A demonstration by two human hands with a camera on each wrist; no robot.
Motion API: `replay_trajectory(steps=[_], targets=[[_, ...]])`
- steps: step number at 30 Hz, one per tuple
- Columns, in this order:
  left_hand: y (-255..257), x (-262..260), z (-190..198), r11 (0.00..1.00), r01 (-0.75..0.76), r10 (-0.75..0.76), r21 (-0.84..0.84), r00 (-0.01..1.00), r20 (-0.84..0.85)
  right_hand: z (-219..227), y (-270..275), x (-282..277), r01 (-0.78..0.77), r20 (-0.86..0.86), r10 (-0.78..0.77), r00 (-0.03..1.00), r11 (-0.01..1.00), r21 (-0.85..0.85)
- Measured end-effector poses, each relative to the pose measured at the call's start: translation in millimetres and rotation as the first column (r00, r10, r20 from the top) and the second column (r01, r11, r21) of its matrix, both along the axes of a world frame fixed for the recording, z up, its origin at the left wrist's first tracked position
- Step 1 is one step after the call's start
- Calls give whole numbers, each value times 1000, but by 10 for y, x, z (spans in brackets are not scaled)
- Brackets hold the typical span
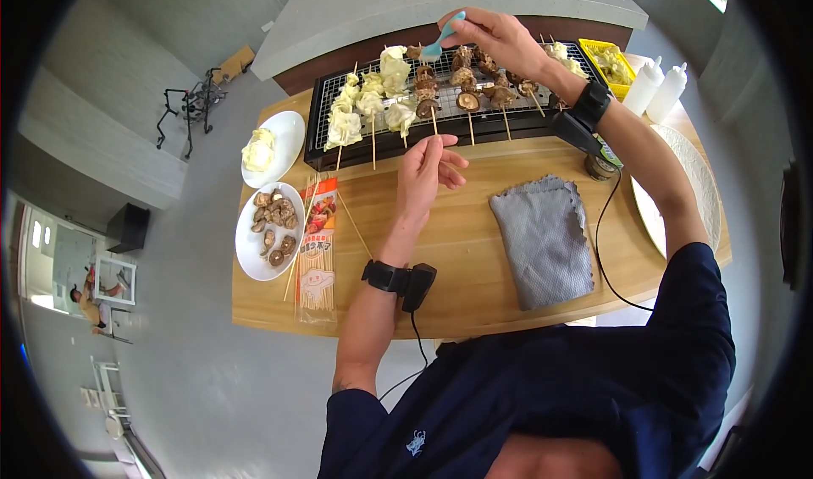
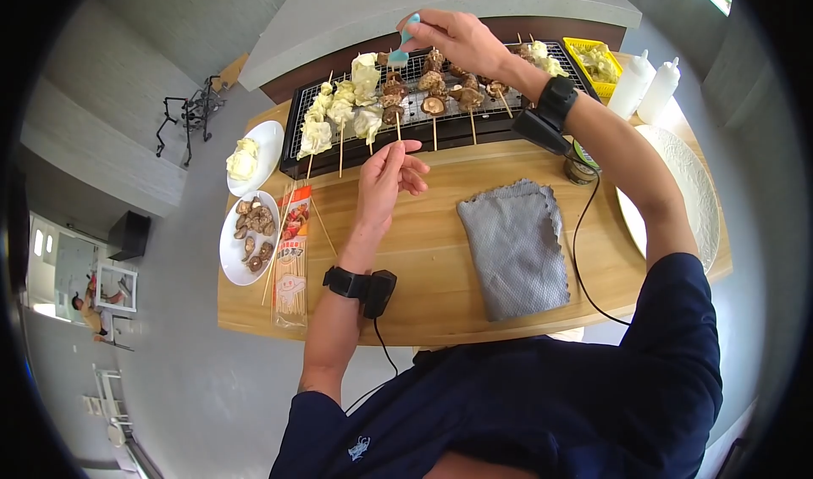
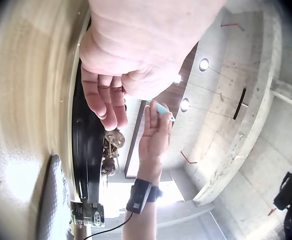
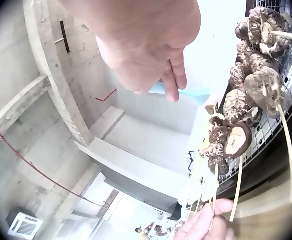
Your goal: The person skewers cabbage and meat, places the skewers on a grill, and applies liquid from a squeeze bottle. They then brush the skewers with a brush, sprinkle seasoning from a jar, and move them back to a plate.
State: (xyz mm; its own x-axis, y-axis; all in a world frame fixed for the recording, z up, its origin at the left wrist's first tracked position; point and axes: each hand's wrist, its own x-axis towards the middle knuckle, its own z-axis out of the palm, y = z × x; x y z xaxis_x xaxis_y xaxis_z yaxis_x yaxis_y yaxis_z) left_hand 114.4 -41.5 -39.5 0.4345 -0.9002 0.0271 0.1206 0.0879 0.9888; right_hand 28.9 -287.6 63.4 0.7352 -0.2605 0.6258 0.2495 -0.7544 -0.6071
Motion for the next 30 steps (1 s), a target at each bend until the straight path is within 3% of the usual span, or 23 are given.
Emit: replay_trajectory(steps=[3, 9, 12, 20, 23, 28, 30], targets=[[-6, 17, 4, 1000, -9, 9, -5, 1000, -3, 158, 154, -166, 62, -104, -65, 992, 998, -28], [2, 94, 70, 1000, -3, 3, 2, 999, 32, 210, 334, -313, 24, 16, -22, 1000, 997, -73], [-1, 109, 123, 1000, -13, 12, 25, 998, 63, 235, 367, -342, -20, -143, 27, 989, 998, 52], [-23, 68, 89, 1000, -25, 25, 5, 997, 68, 118, 59, -145, 85, 57, -90, 994, 993, 81], [-15, 84, 79, 999, -33, 34, -7, 997, 63, 69, 97, -237, 138, -57, -135, 989, 989, 45], [-49, 86, 113, 1000, -8, 9, -17, 998, 63, 17, 109, -334, -15, 65, 3, 998, 984, 178], [-53, 77, 100, 1000, 3, -2, -21, 998, 60, 26, 90, -376, 0, 64, -12, 998, 985, 172]])
